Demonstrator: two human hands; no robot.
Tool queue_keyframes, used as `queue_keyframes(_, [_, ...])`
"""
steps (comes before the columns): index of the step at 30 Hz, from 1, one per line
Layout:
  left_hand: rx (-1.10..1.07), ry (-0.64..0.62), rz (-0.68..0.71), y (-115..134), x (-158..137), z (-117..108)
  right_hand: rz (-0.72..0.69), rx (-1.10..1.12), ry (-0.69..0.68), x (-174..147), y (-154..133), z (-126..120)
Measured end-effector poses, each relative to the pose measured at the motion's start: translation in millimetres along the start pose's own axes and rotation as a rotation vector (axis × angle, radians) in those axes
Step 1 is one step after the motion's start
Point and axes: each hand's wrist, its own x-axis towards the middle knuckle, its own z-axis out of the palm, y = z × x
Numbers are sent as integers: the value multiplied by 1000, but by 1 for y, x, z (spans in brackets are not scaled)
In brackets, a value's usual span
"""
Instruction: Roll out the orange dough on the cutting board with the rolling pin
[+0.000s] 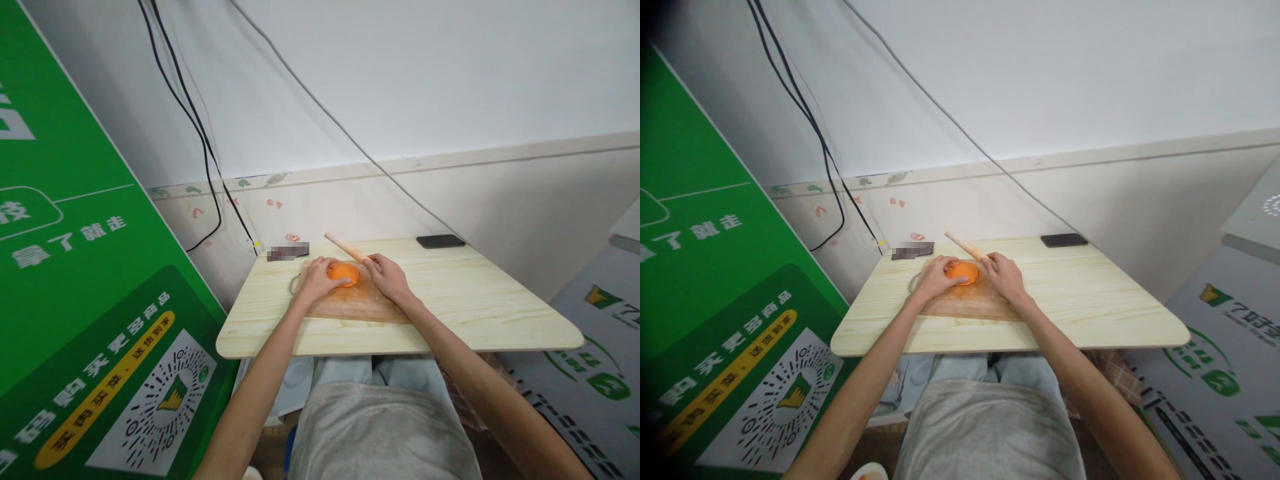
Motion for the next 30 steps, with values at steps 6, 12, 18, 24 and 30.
queue_keyframes(6, [-342, -115, 67, -2, 0, 1, 16, 18, -4, 0, -1, 0])
queue_keyframes(12, [-154, -50, 70, -2, 0, 1, 25, 25, -7, 0, 0, 0])
queue_keyframes(18, [87, -136, 130, -4, 0, 4, 25, 22, -10, 1, 1, 2])
queue_keyframes(24, [126, -166, 99, 0, -2, 2, 26, 13, -16, 2, 3, 4])
queue_keyframes(30, [105, -170, 99, -2, 0, 3, 16, 4, -25, 1, 1, 2])
